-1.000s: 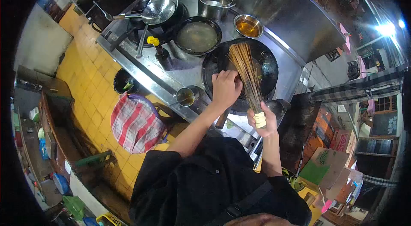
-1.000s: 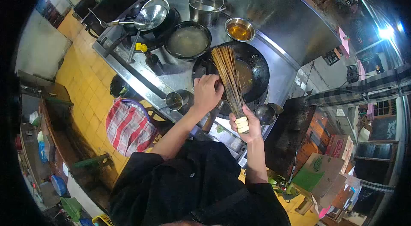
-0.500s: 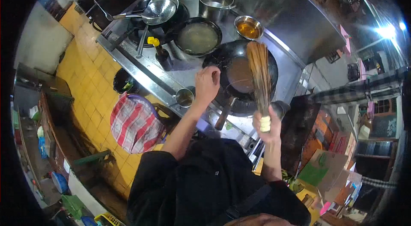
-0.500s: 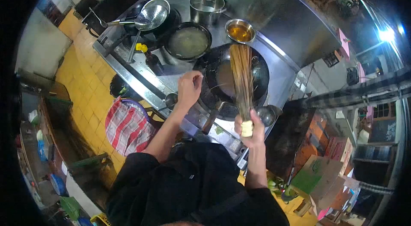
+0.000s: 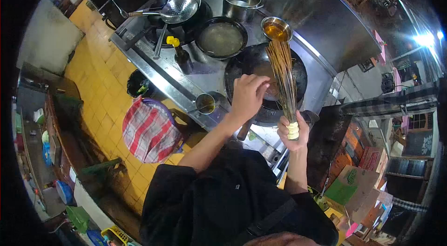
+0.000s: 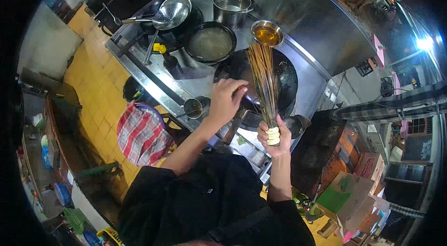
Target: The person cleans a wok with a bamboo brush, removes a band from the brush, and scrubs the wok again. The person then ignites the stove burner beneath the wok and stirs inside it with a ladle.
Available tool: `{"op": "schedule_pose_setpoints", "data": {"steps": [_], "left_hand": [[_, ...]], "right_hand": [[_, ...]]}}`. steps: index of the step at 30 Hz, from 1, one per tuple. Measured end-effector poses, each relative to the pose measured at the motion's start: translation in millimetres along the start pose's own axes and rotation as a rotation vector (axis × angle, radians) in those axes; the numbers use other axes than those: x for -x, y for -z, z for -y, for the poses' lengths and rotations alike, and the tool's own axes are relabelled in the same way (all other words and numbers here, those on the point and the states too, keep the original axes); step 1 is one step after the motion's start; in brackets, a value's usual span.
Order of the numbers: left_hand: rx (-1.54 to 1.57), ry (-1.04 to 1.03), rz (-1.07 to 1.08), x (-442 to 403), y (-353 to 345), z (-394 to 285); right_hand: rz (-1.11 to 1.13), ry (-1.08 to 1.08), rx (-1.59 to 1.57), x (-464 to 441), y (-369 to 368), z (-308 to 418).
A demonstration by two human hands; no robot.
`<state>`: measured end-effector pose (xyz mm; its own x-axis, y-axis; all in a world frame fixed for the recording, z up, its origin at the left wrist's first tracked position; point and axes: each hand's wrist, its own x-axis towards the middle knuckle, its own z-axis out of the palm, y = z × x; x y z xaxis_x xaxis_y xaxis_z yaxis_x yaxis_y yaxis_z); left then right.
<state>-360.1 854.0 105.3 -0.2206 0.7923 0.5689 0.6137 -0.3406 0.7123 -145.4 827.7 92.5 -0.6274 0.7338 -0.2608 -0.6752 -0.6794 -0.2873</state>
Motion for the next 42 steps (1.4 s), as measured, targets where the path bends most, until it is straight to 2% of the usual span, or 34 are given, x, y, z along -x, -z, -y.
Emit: {"op": "schedule_pose_setpoints", "data": {"steps": [17, 21, 24, 31, 39, 42], "left_hand": [[-0.166, 0.053, 0.032, 3, -10, 2], [-0.181, 0.034, 0.041, 5, -9, 7], [-0.183, 0.015, 0.068, 8, -7, 9], [-0.194, -0.05, -0.015, 19, -10, 25], [-0.172, -0.015, 0.002, 27, -10, 38], [-0.213, 0.093, -0.043, 23, -6, 56]], "right_hand": [[-0.08, -0.069, 0.103, -5, -2, -8], [-0.157, -0.059, 0.141, -6, -1, -10], [-0.124, -0.068, 0.199, -8, -2, -14], [-0.157, -0.043, 0.278, -12, -1, -25], [-0.174, 0.0, 0.163, -16, -9, -38], [-0.155, 0.037, 0.25, -15, -12, -39]]}}
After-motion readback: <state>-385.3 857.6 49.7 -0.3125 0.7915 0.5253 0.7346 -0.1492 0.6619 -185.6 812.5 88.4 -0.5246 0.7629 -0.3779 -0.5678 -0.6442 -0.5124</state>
